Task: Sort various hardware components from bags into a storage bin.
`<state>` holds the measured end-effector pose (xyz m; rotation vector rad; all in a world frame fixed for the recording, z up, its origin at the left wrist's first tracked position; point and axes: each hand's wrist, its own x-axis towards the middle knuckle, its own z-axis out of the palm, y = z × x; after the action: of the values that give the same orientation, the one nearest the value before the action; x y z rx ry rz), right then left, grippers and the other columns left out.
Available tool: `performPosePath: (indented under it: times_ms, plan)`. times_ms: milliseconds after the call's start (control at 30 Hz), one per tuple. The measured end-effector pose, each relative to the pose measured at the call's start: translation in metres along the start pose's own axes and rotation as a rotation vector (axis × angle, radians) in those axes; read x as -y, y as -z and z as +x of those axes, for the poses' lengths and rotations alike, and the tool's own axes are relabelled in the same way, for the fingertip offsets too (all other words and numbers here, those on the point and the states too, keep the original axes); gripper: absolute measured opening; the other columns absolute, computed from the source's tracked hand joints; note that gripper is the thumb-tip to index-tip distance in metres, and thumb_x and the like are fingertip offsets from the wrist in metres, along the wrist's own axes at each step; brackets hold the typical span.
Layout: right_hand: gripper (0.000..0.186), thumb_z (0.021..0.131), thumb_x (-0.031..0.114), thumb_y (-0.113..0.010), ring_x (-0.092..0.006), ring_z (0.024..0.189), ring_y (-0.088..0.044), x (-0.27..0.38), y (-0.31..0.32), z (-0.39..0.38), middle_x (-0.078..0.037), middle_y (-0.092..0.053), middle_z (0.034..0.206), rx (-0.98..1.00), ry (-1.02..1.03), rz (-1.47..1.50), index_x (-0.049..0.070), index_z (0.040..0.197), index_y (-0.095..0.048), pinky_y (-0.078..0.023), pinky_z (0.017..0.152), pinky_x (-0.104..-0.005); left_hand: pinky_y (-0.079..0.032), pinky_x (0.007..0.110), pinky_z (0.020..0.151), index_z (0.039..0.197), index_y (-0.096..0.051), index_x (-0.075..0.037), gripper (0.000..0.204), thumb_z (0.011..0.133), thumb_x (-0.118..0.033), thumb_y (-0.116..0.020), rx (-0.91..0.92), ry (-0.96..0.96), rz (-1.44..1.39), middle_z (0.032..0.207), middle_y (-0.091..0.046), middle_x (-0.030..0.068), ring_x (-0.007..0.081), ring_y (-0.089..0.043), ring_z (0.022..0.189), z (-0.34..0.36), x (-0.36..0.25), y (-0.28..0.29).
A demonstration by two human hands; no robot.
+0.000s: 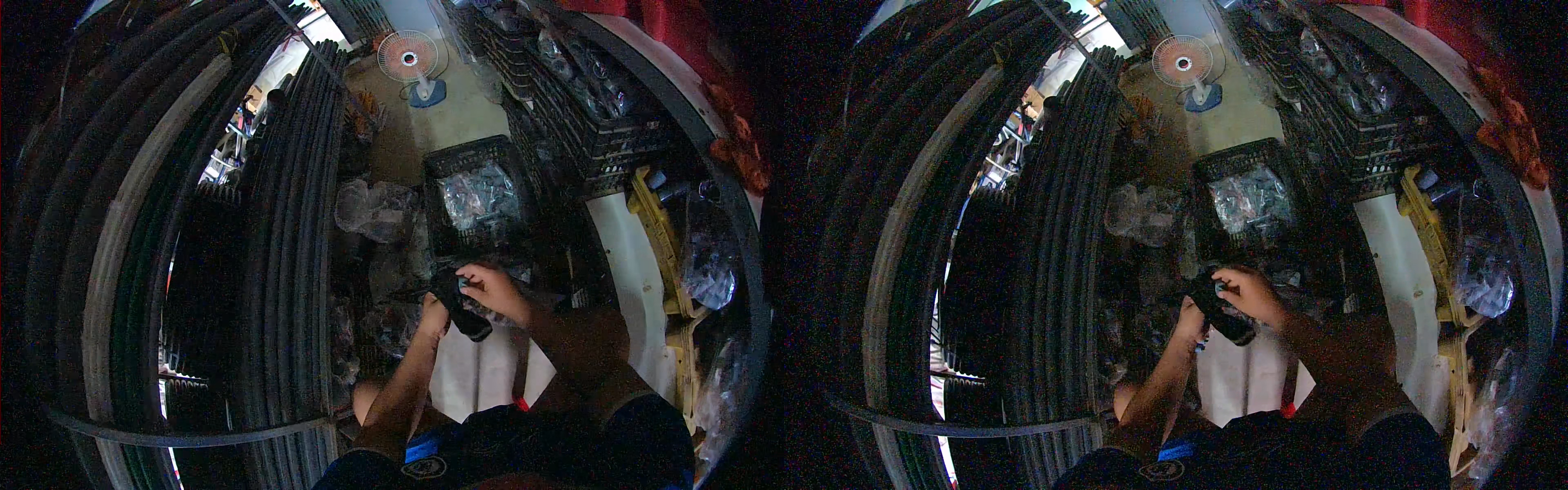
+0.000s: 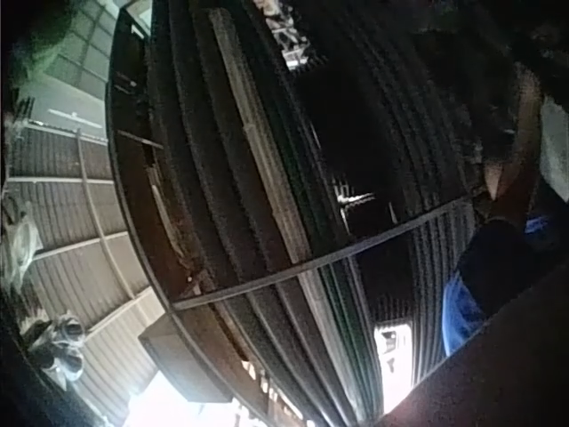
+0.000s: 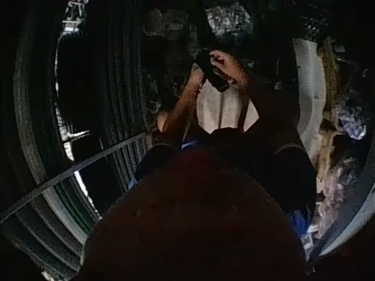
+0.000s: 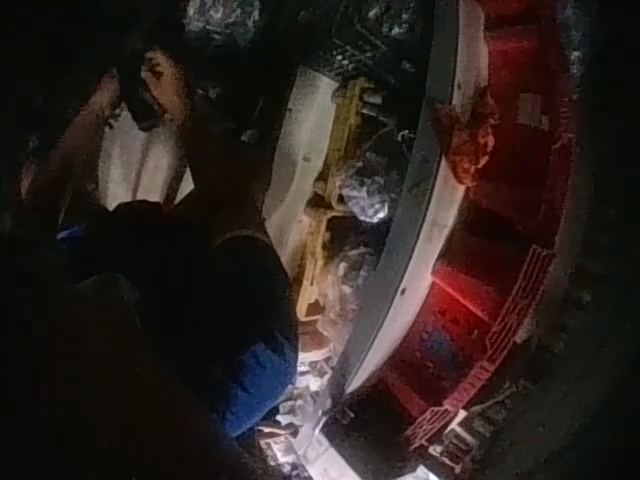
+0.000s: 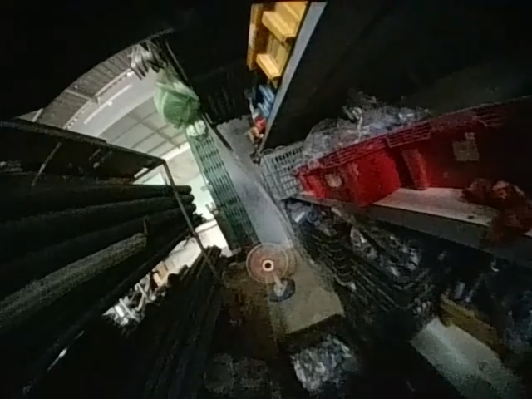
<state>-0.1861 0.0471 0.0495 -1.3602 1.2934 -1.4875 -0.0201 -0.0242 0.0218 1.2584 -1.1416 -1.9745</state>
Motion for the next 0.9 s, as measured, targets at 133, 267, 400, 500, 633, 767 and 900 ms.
performPosePath:
  times_ms: [133,267,400,500,633,767,900]
  plan:
    - [0.025,0.084,0.006,-0.071,-0.0183,0.08,-0.066,-0.012,0.003,0.003,-0.01,-0.066,0.093,0.033,0.002,-0.137,-0.001,0.105,-0.062,-0.053,0.073,-0.0307,-0.049,0.026,0.064,0.112,-0.064,-0.007,0.027,0.087,-0.018,-0.069,0.148,-0.131,-0.069,0.1,-0.067,0.003,0.0132,-0.063,0.081,0.004,0.002,0.002]
    - [0.029,0.085,0.008,-0.072,-0.0159,0.086,-0.065,-0.02,0.002,0.003,-0.009,-0.063,0.097,-0.021,-0.407,0.399,-0.002,0.109,-0.059,-0.053,0.073,-0.0292,-0.052,0.028,0.068,0.112,-0.064,-0.007,0.027,0.086,-0.014,-0.069,0.22,-0.15,-0.125,0.101,-0.067,0.0039,0.0153,-0.065,0.083,0.004,0.001,0.002]
    - [0.026,0.085,0.007,-0.07,-0.0168,0.086,-0.065,-0.014,-0.001,0.003,-0.009,-0.061,0.101,-0.016,-0.541,0.506,-0.001,0.107,-0.058,-0.055,0.077,-0.0316,-0.054,0.03,0.073,0.111,-0.064,-0.006,0.026,0.086,-0.011,-0.068,0.144,-0.165,-0.061,0.102,-0.068,0.0053,0.0178,-0.066,0.086,0.002,-0.006,0.002]
    - [0.024,0.084,0.006,-0.07,-0.0193,0.082,-0.065,-0.008,0.001,0.005,-0.009,-0.063,0.089,-0.025,0.02,0.087,0.0,0.104,-0.06,-0.053,0.071,-0.0338,-0.054,0.03,0.073,0.111,-0.064,-0.004,0.025,0.086,-0.01,-0.067,0.161,-0.113,-0.227,0.103,-0.068,0.006,0.0178,-0.066,0.085,0.003,-0.006,0.003]
    - [0.023,0.083,0.009,-0.07,-0.0232,0.088,-0.066,-0.005,0.01,0.004,-0.01,-0.062,0.088,0.076,0.145,-0.413,0.0,0.103,-0.062,-0.053,0.076,-0.0332,-0.054,0.029,0.072,0.111,-0.064,-0.003,0.025,0.087,-0.009,-0.066,0.163,-0.067,-0.182,0.103,-0.068,0.0063,0.0175,-0.066,0.085,0.009,0.003,0.007]
    - [0.02,0.08,0.01,-0.072,-0.0241,0.083,-0.068,-0.002,0.012,0.003,-0.013,-0.066,0.089,0.049,0.148,-0.393,0.002,0.098,-0.065,-0.053,0.072,-0.0336,-0.051,0.027,0.069,0.109,-0.064,-0.002,0.026,0.085,-0.012,-0.068,0.226,-0.345,0.101,0.099,-0.068,0.0062,0.0155,-0.065,0.082,0.008,0.002,0.011]
    - [0.02,0.08,0.011,-0.073,-0.0255,0.08,-0.069,0.004,0.015,0.003,-0.015,-0.069,0.092,0.103,0.067,-0.36,0.001,0.096,-0.066,-0.053,0.069,-0.0343,-0.05,0.025,0.06,0.124,-0.057,-0.009,0.036,0.089,-0.014,-0.061,0.079,0.03,0.139,0.097,-0.069,0.0044,0.0129,-0.065,0.076,0.004,-0.007,0.018]
